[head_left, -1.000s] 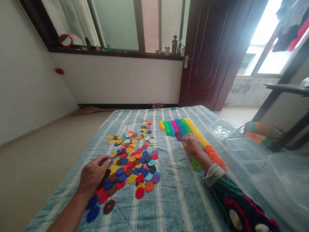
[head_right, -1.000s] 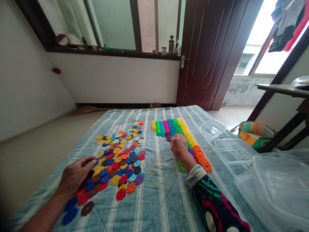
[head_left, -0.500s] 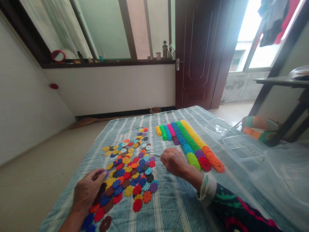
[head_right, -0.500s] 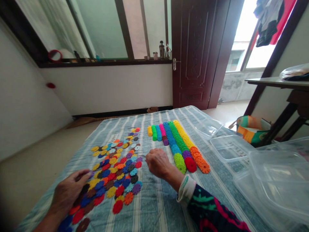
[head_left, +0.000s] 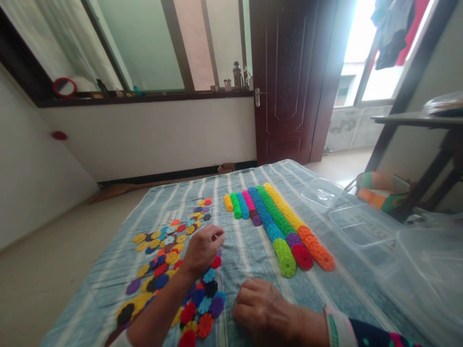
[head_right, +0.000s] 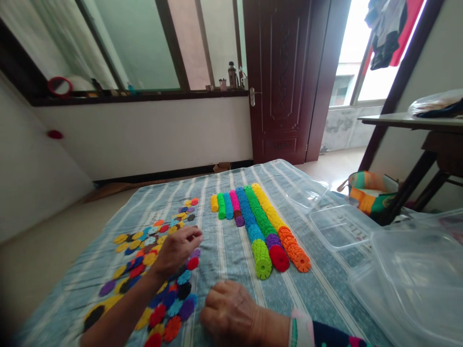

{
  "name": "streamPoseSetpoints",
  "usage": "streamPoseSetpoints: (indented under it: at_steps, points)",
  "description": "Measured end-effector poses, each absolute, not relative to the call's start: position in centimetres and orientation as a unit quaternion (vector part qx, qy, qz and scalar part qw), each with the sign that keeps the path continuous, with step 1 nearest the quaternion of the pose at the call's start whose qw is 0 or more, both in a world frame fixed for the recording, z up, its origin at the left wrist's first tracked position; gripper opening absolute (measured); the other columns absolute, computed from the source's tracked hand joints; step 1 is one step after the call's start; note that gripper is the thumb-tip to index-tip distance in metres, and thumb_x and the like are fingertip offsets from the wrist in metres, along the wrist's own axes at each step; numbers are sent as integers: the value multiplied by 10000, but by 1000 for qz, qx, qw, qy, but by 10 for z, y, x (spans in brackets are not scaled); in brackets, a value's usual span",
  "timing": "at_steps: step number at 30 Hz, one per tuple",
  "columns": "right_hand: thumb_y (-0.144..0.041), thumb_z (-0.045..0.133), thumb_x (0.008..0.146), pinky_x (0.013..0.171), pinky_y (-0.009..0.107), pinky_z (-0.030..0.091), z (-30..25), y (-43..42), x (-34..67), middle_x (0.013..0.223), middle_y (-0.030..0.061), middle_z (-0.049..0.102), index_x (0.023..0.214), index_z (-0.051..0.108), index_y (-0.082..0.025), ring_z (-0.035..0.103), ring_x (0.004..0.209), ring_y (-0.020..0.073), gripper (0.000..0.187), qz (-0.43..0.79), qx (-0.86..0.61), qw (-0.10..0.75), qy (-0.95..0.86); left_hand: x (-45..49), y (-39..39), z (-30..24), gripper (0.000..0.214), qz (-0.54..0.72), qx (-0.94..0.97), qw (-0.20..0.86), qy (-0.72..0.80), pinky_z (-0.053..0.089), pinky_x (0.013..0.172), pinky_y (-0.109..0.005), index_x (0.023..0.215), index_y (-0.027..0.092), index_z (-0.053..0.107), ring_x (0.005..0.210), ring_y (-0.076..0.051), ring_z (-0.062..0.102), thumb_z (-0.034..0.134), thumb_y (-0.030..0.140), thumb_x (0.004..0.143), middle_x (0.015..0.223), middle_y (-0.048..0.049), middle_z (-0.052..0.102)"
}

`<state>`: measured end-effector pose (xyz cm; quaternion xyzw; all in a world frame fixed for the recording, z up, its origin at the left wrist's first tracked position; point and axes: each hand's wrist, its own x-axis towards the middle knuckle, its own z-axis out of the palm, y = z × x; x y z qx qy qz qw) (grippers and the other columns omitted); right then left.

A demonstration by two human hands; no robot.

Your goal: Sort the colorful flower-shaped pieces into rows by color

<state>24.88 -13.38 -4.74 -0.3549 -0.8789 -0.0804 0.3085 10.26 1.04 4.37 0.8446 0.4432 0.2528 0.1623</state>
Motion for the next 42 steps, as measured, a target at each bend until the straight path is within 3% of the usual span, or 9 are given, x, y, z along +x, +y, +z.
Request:
streamPoseSetpoints:
  at_steps: [4,8,23,35,42]
  points:
    - [-296,555,844,472,275,316,-69,-122,243,620,-20,502,643,426,-219,429,556,137,251,-106,-347,332,-871,171,30,25,130,223,851,177,441,474,736,-257,833,184,714,746,-153,630,619,213,748,815,-35,690]
    - [-339,523,903,446,274,312,-84,-116,237,580,-17,487,622,420,-220,442,531,140,323,-136,-346,354,-858,199,43,6,151,209,841,157,473,459,726,-264,880,195,721,773,-161,620,682,238,741,838,-34,674]
    - [-280,559,871,457,266,304,-79,-116,235,562,-20,454,605,422,-216,414,527,143,305,-154,-334,421,-829,211,39,-9,174,222,845,123,470,444,779,-310,909,196,704,899,-210,605,734,294,769,880,-68,623]
    - [-306,490,943,483,260,324,-86,-114,236,582,-10,457,613,438,-206,416,559,140,349,-151,-331,370,-855,218,34,-8,141,225,842,93,481,441,806,-283,854,179,686,886,-188,587,740,283,774,879,-46,628]
    - [-281,495,921,510,269,337,-84,-114,236,592,-3,456,618,460,-211,379,570,154,313,-144,-326,394,-847,221,33,-7,159,213,840,81,493,444,822,-278,886,160,691,918,-196,598,741,261,774,909,-62,647]
